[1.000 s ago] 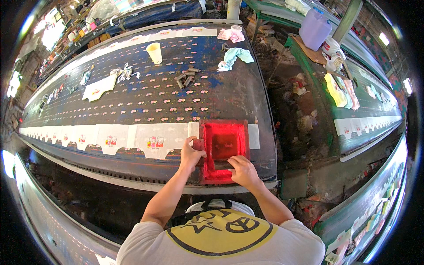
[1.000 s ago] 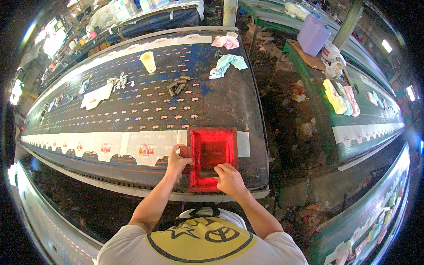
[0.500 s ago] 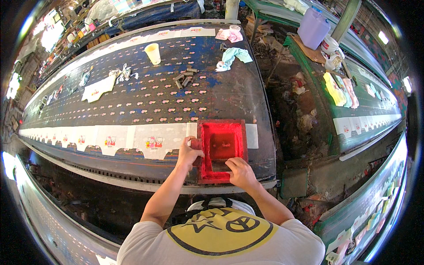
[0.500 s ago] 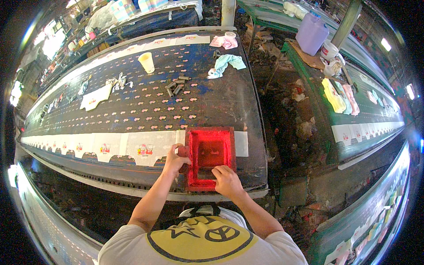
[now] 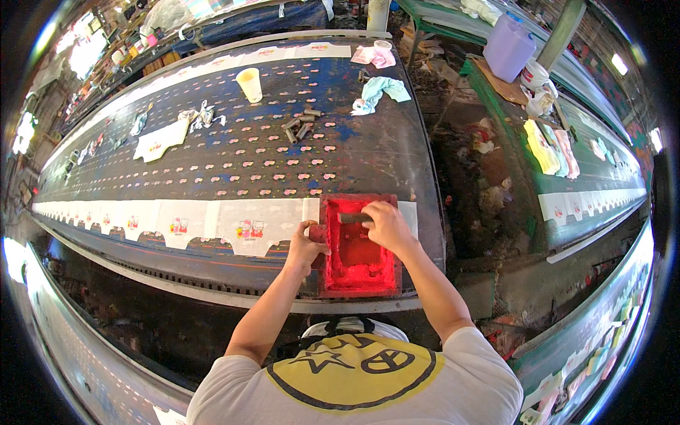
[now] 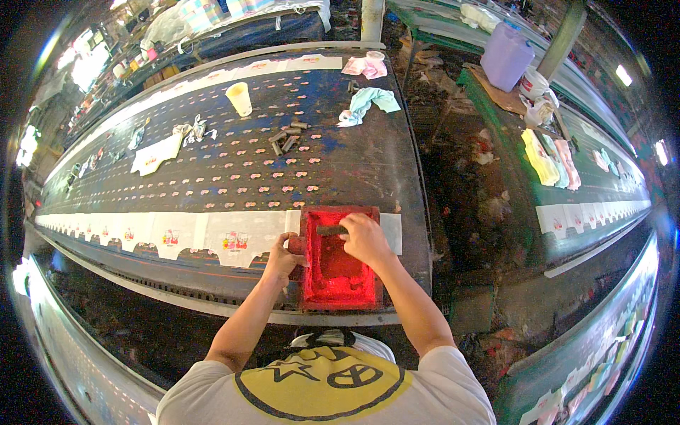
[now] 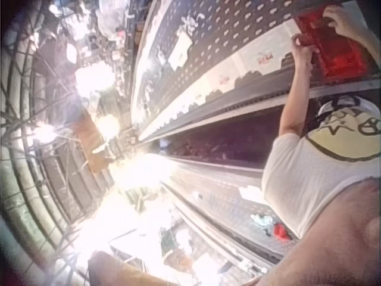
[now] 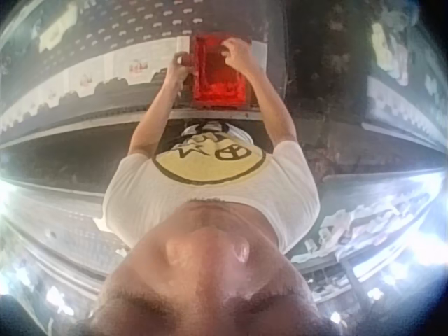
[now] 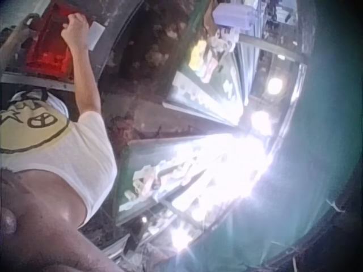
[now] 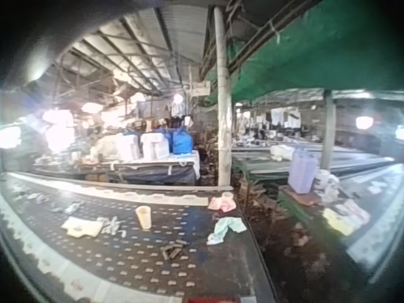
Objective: The person uses a squeegee to spread red ink across a screen printing frame placed over a long fabric roll on a table. The person repeatedly moves the squeegee back and forth to distribute the ink evenly across the screen surface.
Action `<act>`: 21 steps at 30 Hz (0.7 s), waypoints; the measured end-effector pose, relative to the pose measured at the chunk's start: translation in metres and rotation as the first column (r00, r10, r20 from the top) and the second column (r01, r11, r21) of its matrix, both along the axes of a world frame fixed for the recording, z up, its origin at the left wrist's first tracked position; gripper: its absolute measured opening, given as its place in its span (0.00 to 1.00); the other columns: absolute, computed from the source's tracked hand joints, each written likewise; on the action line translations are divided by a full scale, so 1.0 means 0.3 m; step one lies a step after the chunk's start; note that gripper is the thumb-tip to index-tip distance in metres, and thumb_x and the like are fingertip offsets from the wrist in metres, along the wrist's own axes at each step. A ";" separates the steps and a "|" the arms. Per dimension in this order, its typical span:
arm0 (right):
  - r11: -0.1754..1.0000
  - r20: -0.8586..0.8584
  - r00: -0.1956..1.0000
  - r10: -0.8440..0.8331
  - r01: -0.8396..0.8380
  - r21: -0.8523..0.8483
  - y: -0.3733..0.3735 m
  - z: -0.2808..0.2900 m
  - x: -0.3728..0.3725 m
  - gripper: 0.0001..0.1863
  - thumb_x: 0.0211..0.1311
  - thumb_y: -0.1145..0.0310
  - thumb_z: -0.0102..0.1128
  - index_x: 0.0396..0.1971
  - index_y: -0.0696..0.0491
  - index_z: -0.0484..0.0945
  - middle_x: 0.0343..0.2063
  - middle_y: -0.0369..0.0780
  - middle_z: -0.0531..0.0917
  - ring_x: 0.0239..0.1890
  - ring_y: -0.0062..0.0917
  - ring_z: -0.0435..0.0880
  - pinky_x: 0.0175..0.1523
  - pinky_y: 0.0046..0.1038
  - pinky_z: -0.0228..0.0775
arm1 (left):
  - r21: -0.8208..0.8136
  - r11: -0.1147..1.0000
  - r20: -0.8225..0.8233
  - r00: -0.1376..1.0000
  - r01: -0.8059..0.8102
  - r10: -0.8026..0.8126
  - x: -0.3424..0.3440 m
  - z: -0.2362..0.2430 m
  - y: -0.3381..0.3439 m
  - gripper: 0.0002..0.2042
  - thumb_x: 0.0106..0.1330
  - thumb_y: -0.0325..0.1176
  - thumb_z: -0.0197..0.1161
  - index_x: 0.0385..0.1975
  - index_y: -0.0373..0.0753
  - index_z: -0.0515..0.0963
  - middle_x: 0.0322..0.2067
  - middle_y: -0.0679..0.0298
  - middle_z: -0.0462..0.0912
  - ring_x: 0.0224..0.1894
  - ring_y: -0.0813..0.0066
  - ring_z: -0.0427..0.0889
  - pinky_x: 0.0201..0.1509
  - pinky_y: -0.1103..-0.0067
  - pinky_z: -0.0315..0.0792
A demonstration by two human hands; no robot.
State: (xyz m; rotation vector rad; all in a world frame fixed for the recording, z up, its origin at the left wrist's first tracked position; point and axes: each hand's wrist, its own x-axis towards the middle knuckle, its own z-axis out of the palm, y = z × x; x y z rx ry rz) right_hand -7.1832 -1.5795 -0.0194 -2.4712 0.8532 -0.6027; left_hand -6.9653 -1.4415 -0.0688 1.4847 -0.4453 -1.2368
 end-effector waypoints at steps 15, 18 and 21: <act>0.993 0.031 0.998 0.061 -0.057 -0.104 0.486 -0.047 -0.189 0.20 0.49 0.80 0.62 0.47 0.60 0.82 0.51 0.47 0.83 0.55 0.45 0.83 0.63 0.44 0.77 | 0.064 0.998 0.188 0.982 -0.009 -0.003 -0.019 0.043 -0.002 0.42 0.38 0.12 0.76 0.61 0.40 0.74 0.38 0.60 0.88 0.38 0.67 0.87 0.39 0.67 0.82; 0.980 -0.087 0.984 0.153 -0.163 -0.115 0.481 -0.006 -0.210 0.22 0.55 0.69 0.71 0.50 0.59 0.82 0.52 0.45 0.83 0.58 0.42 0.82 0.70 0.48 0.70 | 0.047 0.998 0.176 0.984 -0.042 0.033 -0.007 0.069 0.019 0.41 0.39 0.12 0.76 0.60 0.40 0.73 0.38 0.60 0.88 0.37 0.67 0.87 0.38 0.67 0.82; 0.957 -0.144 0.958 0.246 -0.264 -0.119 0.480 0.075 -0.190 0.28 0.55 0.60 0.77 0.53 0.58 0.82 0.53 0.44 0.83 0.60 0.41 0.81 0.73 0.50 0.66 | -0.045 0.992 0.103 0.987 -0.118 0.123 0.044 0.063 0.074 0.42 0.40 0.10 0.74 0.61 0.40 0.72 0.39 0.59 0.87 0.37 0.66 0.87 0.38 0.66 0.83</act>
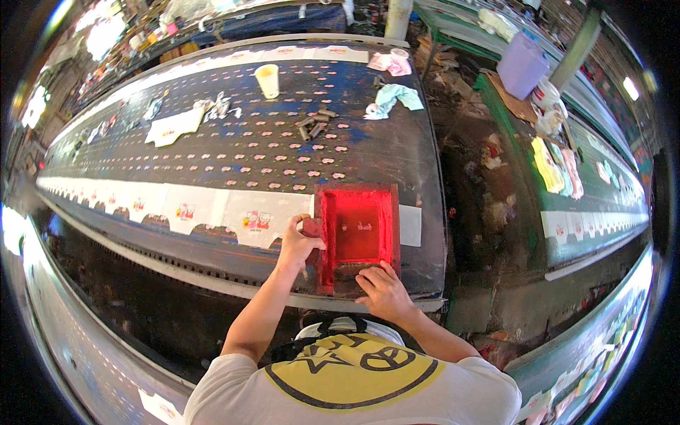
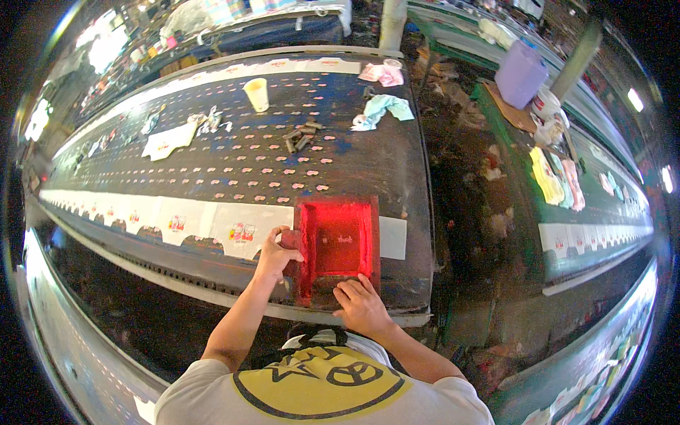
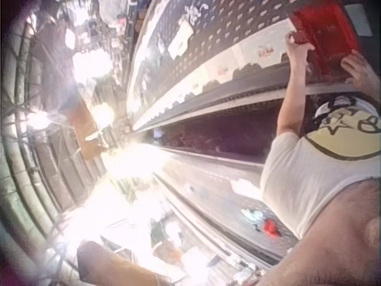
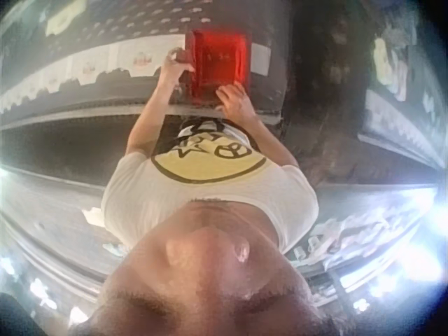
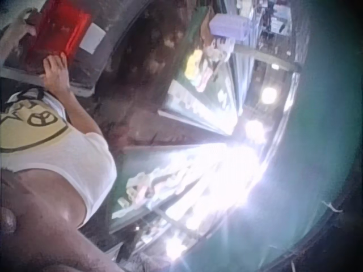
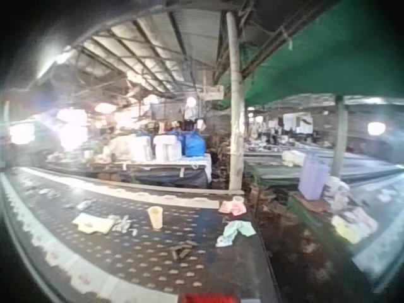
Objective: The person uses a squeegee to spread red ink across a screen printing frame placed over a long fabric roll on a table. The person repeatedly moves the squeegee back and forth to distribute the ink evenly across the screen surface.
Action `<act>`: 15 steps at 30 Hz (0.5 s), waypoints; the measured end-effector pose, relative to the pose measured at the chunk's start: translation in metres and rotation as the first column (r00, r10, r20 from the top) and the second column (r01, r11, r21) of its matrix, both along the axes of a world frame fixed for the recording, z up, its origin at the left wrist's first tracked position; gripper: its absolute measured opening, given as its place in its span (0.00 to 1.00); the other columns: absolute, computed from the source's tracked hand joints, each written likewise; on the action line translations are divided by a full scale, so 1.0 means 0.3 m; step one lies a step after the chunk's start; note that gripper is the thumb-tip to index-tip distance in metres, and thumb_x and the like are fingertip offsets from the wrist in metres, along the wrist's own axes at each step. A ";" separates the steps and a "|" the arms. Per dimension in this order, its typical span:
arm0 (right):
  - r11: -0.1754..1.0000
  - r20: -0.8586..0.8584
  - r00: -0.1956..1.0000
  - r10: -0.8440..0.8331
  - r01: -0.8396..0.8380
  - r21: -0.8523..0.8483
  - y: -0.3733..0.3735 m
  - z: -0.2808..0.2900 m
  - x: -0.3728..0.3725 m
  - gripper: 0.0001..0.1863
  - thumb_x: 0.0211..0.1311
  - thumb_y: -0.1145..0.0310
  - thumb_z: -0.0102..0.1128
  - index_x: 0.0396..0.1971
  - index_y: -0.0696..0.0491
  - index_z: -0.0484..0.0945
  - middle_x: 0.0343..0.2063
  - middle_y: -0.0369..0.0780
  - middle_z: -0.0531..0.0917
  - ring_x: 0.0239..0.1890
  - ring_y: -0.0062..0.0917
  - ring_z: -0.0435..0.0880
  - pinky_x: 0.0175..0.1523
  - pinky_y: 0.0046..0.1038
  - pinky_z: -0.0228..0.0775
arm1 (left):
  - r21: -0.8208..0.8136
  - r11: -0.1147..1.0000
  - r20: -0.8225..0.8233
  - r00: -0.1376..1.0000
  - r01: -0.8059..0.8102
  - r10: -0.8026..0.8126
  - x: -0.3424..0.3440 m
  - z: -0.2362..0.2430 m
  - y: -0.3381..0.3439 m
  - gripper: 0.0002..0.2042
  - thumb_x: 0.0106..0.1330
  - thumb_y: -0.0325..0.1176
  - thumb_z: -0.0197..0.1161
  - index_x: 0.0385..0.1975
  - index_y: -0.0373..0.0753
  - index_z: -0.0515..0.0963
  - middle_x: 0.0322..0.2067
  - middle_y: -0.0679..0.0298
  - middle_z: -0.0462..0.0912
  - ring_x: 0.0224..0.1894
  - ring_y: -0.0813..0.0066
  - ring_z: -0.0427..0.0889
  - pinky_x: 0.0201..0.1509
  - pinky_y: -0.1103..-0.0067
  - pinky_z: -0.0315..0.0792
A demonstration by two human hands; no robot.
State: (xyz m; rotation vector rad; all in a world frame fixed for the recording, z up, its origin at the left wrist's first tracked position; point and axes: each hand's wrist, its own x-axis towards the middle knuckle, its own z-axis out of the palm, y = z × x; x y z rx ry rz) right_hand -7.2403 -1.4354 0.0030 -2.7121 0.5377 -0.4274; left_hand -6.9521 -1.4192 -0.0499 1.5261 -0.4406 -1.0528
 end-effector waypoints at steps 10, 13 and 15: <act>0.942 0.511 0.801 -0.312 0.192 0.273 -0.083 0.048 0.415 0.18 0.74 0.67 0.65 0.58 0.61 0.80 0.57 0.48 0.83 0.60 0.44 0.83 0.65 0.46 0.75 | -0.112 0.901 -0.083 0.907 -0.420 0.413 0.261 0.232 0.477 0.45 0.41 0.08 0.74 0.66 0.39 0.70 0.43 0.59 0.86 0.41 0.66 0.87 0.44 0.66 0.84; 0.872 0.393 0.892 -0.223 0.003 0.489 0.005 0.044 0.599 0.16 0.80 0.69 0.58 0.57 0.63 0.79 0.55 0.50 0.84 0.58 0.45 0.84 0.63 0.42 0.75 | -0.073 0.826 -0.061 0.829 -0.559 0.556 0.315 0.296 0.699 0.45 0.41 0.08 0.73 0.66 0.38 0.70 0.45 0.57 0.86 0.45 0.64 0.88 0.47 0.64 0.85; 0.889 0.416 0.909 -0.038 -0.159 0.430 0.074 0.023 0.723 0.16 0.83 0.67 0.53 0.56 0.64 0.79 0.52 0.53 0.85 0.55 0.45 0.85 0.62 0.40 0.76 | -0.043 0.755 -0.046 0.757 -0.654 0.652 0.341 0.331 0.843 0.44 0.41 0.09 0.74 0.66 0.38 0.70 0.46 0.58 0.85 0.46 0.63 0.88 0.48 0.63 0.86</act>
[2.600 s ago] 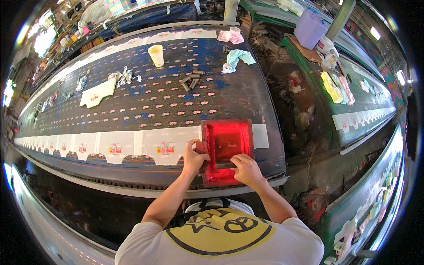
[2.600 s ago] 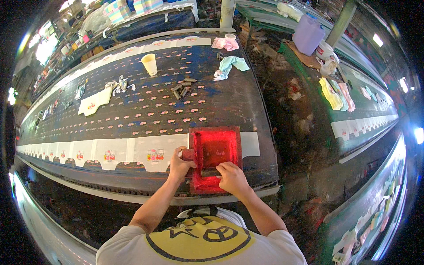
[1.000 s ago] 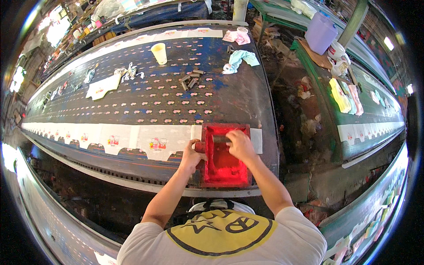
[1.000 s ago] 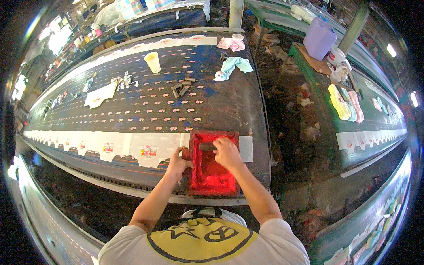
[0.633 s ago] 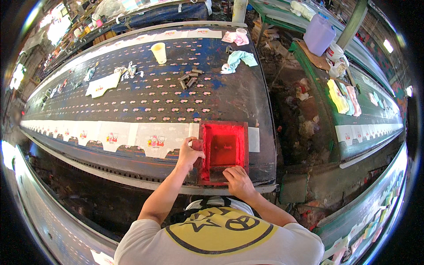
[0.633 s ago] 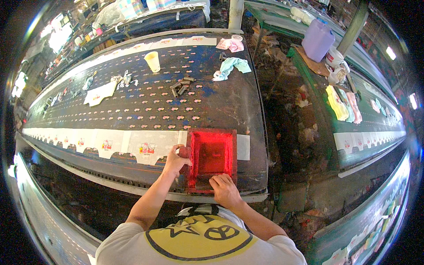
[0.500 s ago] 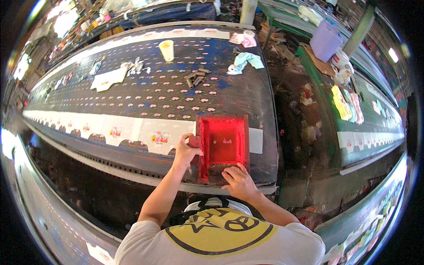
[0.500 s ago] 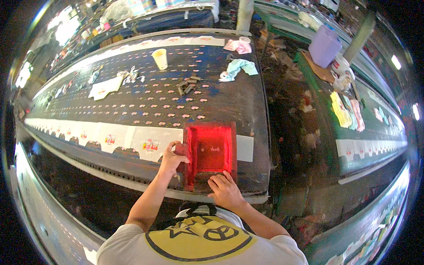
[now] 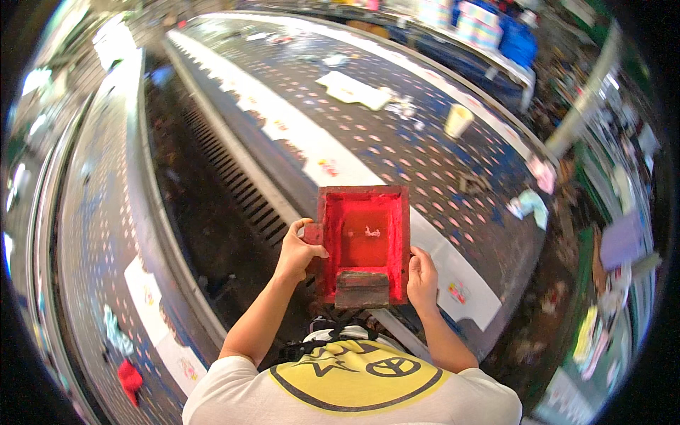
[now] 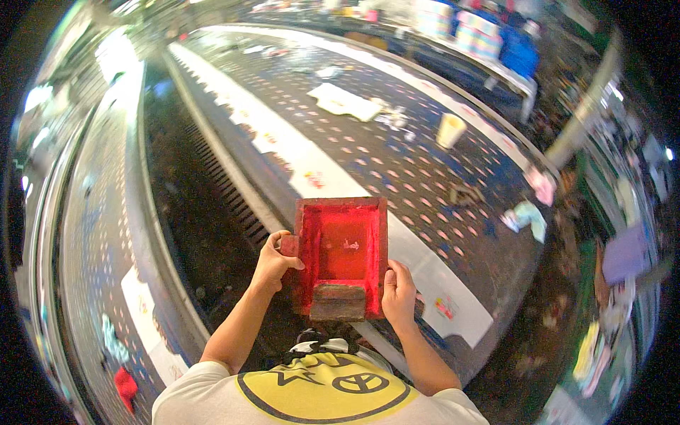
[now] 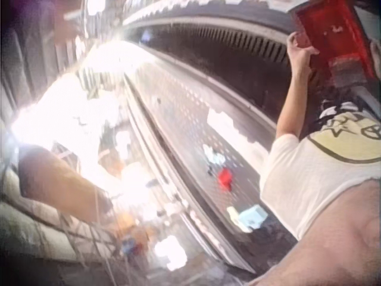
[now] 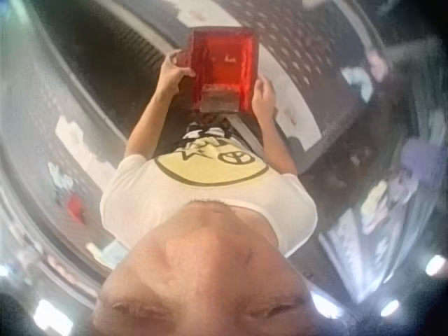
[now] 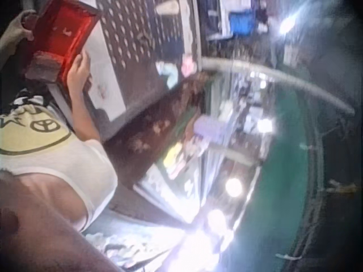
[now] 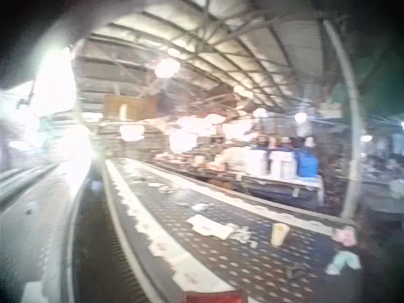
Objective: The person uses a squeegee to spread red ink across a screen printing frame placed over a long fabric roll on a table. The person repeatedly moves the squeegee back and forth to distribute the ink evenly across the screen surface.
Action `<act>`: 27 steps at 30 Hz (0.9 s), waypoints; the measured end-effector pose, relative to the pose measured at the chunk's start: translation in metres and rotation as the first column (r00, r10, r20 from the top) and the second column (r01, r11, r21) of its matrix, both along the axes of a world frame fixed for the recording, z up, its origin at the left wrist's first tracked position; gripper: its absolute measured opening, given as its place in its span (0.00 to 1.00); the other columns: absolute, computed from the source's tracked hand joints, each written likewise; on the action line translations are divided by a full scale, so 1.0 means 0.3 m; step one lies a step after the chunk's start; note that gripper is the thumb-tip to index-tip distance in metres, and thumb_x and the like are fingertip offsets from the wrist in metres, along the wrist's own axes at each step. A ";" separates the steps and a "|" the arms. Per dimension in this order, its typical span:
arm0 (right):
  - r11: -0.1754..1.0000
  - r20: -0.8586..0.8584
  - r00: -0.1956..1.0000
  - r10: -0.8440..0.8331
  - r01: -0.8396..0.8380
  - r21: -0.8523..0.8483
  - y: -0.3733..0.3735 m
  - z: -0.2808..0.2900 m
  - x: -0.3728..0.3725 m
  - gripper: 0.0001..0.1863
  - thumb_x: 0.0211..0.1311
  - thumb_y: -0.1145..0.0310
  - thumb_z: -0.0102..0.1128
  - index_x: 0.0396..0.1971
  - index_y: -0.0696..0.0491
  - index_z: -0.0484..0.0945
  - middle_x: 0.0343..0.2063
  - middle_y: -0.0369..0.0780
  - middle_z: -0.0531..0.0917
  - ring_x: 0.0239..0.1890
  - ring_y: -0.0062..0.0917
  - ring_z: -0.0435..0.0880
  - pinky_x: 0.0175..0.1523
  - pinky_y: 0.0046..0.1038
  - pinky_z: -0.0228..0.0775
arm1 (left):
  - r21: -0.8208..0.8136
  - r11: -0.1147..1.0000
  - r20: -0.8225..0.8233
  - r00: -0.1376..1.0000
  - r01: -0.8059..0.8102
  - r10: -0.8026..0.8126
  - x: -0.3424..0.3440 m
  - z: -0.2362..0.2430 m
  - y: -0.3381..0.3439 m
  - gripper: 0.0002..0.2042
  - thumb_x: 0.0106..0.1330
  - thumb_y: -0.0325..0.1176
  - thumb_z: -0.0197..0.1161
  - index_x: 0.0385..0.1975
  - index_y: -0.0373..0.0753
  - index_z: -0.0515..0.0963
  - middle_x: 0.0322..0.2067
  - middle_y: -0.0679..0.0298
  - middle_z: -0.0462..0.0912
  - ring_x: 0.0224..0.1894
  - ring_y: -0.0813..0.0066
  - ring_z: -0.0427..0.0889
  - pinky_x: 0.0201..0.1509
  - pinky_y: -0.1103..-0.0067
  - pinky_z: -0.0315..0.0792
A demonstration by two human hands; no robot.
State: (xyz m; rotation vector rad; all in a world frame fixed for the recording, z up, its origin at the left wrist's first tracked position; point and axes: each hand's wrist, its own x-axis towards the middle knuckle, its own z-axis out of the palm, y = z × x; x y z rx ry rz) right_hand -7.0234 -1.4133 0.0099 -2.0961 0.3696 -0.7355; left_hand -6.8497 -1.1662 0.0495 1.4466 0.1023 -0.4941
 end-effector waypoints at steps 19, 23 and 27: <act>0.559 -0.101 0.550 0.829 -0.813 0.160 0.913 -0.046 0.753 0.15 0.76 0.73 0.56 0.57 0.62 0.81 0.51 0.50 0.86 0.55 0.43 0.86 0.62 0.37 0.75 | 0.068 0.502 0.131 0.506 -0.862 0.852 -0.255 -0.034 0.984 0.42 0.41 0.11 0.74 0.63 0.37 0.72 0.40 0.60 0.85 0.39 0.69 0.87 0.42 0.69 0.84; 0.391 -0.105 0.378 0.920 -0.901 0.189 1.072 -0.049 0.851 0.15 0.76 0.73 0.56 0.56 0.62 0.82 0.50 0.48 0.87 0.53 0.38 0.86 0.61 0.35 0.75 | 0.043 0.265 0.116 0.268 -0.963 0.956 -0.340 -0.056 0.985 0.41 0.42 0.09 0.73 0.63 0.37 0.71 0.39 0.60 0.85 0.38 0.70 0.87 0.41 0.69 0.84; 0.184 -0.106 0.163 0.981 -0.956 0.230 1.241 -0.098 0.941 0.15 0.77 0.74 0.56 0.56 0.62 0.82 0.50 0.47 0.88 0.52 0.33 0.86 0.60 0.33 0.76 | 0.033 0.046 0.134 0.050 -0.998 0.990 -0.422 -0.095 0.976 0.41 0.44 0.10 0.73 0.64 0.37 0.68 0.40 0.60 0.85 0.38 0.70 0.87 0.41 0.69 0.84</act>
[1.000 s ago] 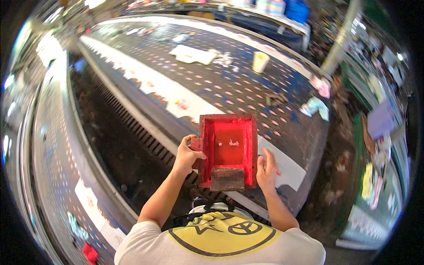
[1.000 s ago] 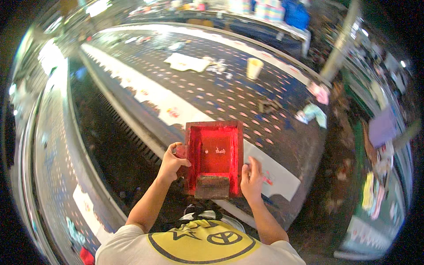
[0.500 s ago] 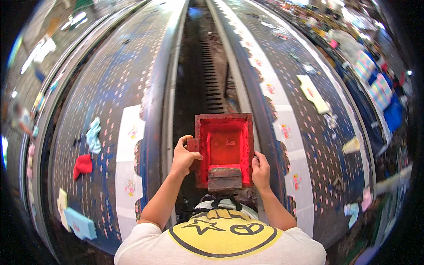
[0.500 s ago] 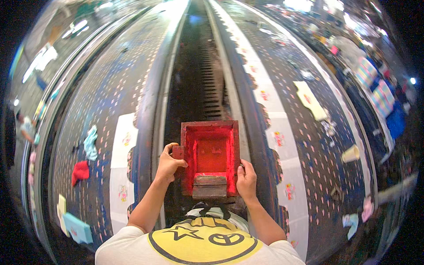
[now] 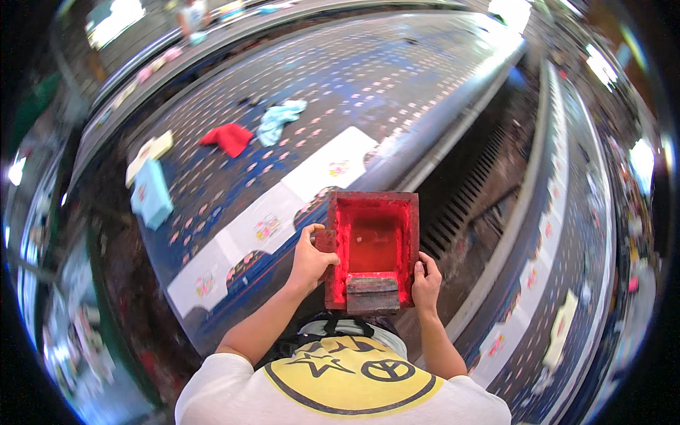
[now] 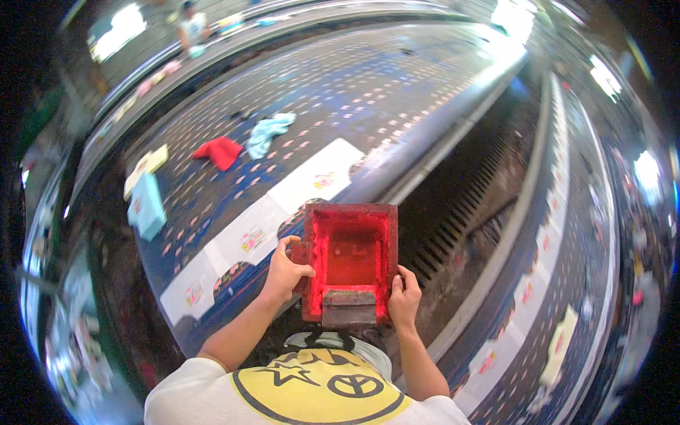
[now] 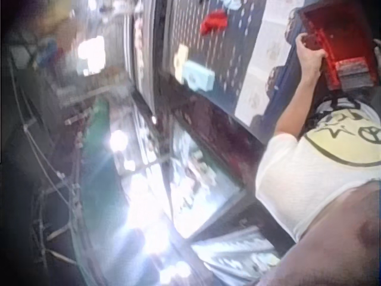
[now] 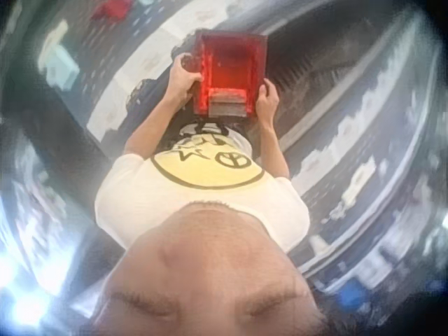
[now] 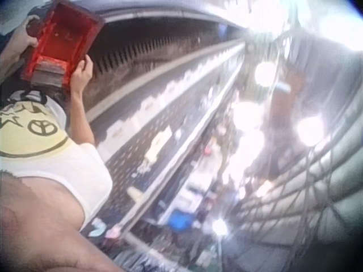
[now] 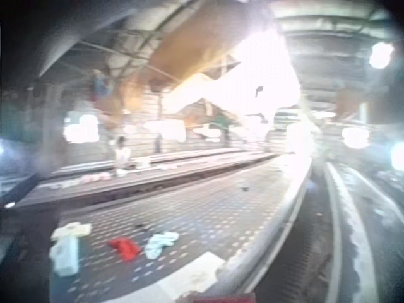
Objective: The person uses a squeegee to spread red ink across a screen printing frame placed over a long fabric roll on a table. The person repeatedly moves the squeegee back and forth to distribute the ink evenly across the screen surface.
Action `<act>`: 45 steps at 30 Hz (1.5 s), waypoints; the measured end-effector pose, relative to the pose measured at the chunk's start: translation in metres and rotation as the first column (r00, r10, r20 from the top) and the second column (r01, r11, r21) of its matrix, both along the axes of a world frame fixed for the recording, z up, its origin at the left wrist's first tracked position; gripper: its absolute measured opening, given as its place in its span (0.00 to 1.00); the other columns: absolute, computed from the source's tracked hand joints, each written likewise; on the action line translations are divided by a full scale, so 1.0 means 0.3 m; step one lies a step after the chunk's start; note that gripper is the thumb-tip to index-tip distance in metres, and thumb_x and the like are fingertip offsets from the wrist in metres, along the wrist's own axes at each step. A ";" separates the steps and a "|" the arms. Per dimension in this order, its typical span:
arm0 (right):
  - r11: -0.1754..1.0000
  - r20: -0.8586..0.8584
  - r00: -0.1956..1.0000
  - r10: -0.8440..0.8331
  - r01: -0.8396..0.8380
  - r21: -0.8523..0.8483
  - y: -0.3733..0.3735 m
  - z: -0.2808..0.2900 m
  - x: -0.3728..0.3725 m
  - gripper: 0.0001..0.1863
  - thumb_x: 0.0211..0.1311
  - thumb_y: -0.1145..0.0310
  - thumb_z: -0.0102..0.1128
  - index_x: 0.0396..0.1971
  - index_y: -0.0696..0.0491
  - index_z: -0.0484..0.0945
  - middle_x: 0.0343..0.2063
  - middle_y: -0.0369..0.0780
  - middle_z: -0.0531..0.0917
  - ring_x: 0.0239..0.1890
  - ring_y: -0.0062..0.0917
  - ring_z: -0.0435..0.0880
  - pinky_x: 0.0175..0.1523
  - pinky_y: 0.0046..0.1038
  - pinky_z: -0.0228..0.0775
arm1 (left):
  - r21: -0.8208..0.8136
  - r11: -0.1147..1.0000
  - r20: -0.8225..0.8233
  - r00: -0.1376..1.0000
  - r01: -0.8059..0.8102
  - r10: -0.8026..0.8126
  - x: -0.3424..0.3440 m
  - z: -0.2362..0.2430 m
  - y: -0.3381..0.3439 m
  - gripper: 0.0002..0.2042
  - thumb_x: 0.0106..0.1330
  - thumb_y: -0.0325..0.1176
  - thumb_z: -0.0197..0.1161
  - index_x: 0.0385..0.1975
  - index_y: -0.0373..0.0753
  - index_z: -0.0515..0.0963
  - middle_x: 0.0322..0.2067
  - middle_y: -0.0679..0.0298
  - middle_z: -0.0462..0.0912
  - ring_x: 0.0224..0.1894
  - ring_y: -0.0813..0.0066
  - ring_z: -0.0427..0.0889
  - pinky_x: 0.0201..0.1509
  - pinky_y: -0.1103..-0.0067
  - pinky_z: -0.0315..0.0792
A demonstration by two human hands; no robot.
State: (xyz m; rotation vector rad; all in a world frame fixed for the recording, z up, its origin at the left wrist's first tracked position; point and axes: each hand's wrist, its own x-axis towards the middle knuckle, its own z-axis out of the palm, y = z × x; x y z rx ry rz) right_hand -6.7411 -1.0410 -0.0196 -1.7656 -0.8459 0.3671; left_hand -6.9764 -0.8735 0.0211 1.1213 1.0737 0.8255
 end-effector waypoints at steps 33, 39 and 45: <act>0.613 -0.111 0.615 0.781 -0.788 -0.053 0.636 -0.185 -1.244 0.17 0.72 0.79 0.57 0.59 0.62 0.79 0.48 0.52 0.87 0.47 0.38 0.88 0.56 0.35 0.77 | 0.291 0.663 -0.328 0.579 -0.689 0.746 -1.345 -0.095 -0.164 0.46 0.40 0.16 0.73 0.69 0.38 0.69 0.53 0.54 0.82 0.57 0.62 0.83 0.61 0.71 0.77; 0.621 0.012 0.628 0.778 -0.766 -0.165 0.571 -0.223 -1.313 0.17 0.73 0.78 0.57 0.59 0.63 0.79 0.49 0.54 0.87 0.52 0.47 0.88 0.58 0.39 0.78 | 0.195 0.681 -0.359 0.595 -0.706 0.719 -1.430 -0.267 -0.207 0.46 0.40 0.17 0.74 0.69 0.38 0.69 0.51 0.53 0.84 0.55 0.60 0.85 0.59 0.69 0.78; 0.632 0.087 0.629 0.773 -0.750 -0.192 0.479 -0.254 -1.297 0.16 0.75 0.73 0.58 0.57 0.63 0.81 0.50 0.55 0.88 0.54 0.50 0.87 0.60 0.42 0.79 | 0.119 0.722 -0.381 0.640 -0.681 0.667 -1.459 -0.288 -0.239 0.47 0.39 0.19 0.75 0.70 0.36 0.69 0.51 0.52 0.85 0.53 0.60 0.85 0.57 0.70 0.79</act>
